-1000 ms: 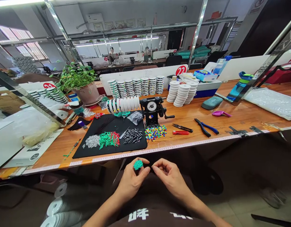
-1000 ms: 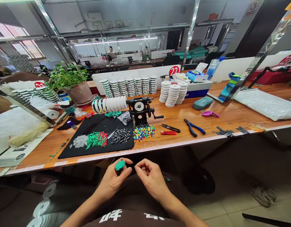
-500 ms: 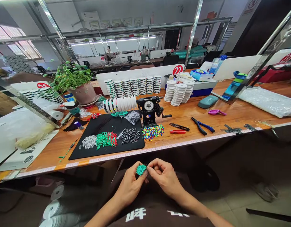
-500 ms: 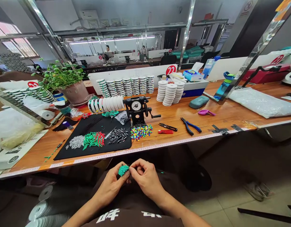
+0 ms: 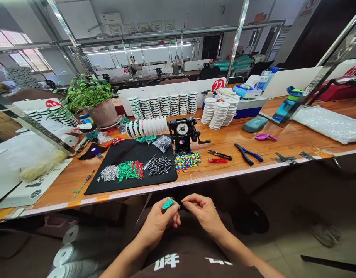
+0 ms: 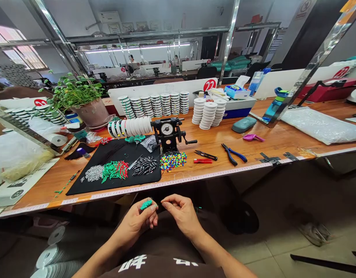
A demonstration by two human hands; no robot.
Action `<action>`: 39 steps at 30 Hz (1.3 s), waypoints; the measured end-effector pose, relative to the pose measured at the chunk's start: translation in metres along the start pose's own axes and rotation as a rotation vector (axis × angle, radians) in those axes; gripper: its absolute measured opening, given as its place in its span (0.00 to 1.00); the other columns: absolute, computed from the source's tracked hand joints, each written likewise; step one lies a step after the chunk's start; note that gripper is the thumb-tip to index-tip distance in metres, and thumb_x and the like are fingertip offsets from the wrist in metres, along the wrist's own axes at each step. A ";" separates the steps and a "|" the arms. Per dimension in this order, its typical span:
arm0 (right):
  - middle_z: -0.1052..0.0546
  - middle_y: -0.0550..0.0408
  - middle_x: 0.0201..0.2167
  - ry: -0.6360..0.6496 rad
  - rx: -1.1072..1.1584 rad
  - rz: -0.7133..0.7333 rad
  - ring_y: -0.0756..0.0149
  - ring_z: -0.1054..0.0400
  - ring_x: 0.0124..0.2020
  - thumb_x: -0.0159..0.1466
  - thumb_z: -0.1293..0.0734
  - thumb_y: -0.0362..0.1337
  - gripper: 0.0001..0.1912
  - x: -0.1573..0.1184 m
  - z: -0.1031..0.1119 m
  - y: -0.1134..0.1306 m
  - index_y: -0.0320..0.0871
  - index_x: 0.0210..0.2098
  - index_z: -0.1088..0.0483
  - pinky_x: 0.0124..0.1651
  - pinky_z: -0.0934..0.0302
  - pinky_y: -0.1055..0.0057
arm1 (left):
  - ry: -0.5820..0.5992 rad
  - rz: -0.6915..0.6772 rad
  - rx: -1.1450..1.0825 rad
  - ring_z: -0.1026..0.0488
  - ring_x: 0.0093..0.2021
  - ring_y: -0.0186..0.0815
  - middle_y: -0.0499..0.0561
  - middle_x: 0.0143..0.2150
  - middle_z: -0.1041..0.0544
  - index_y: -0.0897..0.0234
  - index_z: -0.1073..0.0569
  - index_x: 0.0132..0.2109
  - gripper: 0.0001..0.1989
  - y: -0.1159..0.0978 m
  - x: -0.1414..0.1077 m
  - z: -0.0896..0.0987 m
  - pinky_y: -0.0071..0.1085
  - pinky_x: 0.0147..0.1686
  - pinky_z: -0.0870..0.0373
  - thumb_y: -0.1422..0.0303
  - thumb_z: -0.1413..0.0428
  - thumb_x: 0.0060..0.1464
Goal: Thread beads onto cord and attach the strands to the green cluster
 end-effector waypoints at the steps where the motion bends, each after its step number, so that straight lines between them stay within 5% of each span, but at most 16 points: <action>1: 0.28 0.55 0.23 0.003 -0.001 0.000 0.68 0.42 0.25 0.59 0.27 0.52 0.19 0.000 0.000 0.000 0.40 0.32 0.19 0.28 0.47 0.72 | 0.000 0.013 -0.019 0.33 0.23 0.30 0.44 0.20 0.32 0.65 0.31 0.31 0.21 0.001 0.000 0.000 0.24 0.25 0.39 0.52 0.35 0.50; 13: 0.26 0.55 0.23 -0.005 0.008 -0.005 0.69 0.40 0.23 0.58 0.26 0.53 0.20 0.000 0.000 0.001 0.39 0.32 0.19 0.27 0.46 0.73 | -0.023 -0.011 -0.027 0.33 0.24 0.30 0.46 0.21 0.28 0.66 0.29 0.33 0.20 -0.002 0.000 0.002 0.25 0.27 0.38 0.53 0.35 0.50; 22: 0.19 0.51 0.30 0.041 0.092 0.030 0.60 0.27 0.31 0.58 0.25 0.51 0.16 -0.006 -0.011 0.014 0.44 0.33 0.18 0.36 0.34 0.68 | 0.014 -0.014 -0.006 0.30 0.23 0.31 0.46 0.21 0.27 0.65 0.31 0.32 0.21 -0.002 0.000 -0.004 0.26 0.26 0.34 0.51 0.34 0.49; 27: 0.26 0.55 0.22 0.154 0.187 -0.068 0.65 0.33 0.24 0.59 0.28 0.58 0.24 -0.008 -0.024 0.011 0.41 0.32 0.25 0.30 0.36 0.69 | -0.012 0.037 -0.012 0.26 0.27 0.34 0.48 0.25 0.25 0.65 0.31 0.31 0.22 0.003 -0.001 -0.002 0.28 0.30 0.29 0.51 0.33 0.46; 30: 0.29 0.57 0.25 0.101 0.244 -0.063 0.67 0.37 0.27 0.59 0.28 0.59 0.25 -0.006 -0.021 0.009 0.42 0.31 0.28 0.32 0.39 0.71 | -0.065 -0.030 0.063 0.29 0.27 0.33 0.48 0.25 0.25 0.65 0.30 0.31 0.19 -0.005 -0.001 0.002 0.27 0.31 0.31 0.54 0.35 0.49; 35: 0.38 0.61 0.24 0.141 0.076 0.011 0.70 0.48 0.25 0.64 0.31 0.53 0.20 -0.009 -0.022 0.012 0.41 0.37 0.28 0.27 0.51 0.73 | -0.168 -0.192 0.380 0.45 0.21 0.27 0.42 0.19 0.38 0.66 0.28 0.26 0.13 -0.019 -0.004 0.008 0.25 0.23 0.45 0.62 0.37 0.48; 39: 0.40 0.62 0.23 0.128 -0.245 0.150 0.68 0.46 0.26 0.66 0.35 0.39 0.11 -0.016 -0.018 0.025 0.43 0.46 0.27 0.30 0.50 0.72 | -0.165 -0.214 0.447 0.43 0.22 0.29 0.45 0.21 0.33 0.67 0.25 0.30 0.13 -0.021 -0.005 0.010 0.26 0.24 0.44 0.60 0.40 0.53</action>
Point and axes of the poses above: each hand's wrist, its own x-axis towards the middle knuckle, its own z-axis out of the back of the hand, y = z × x, the point moved 8 cm from there along x, towards the middle knuckle
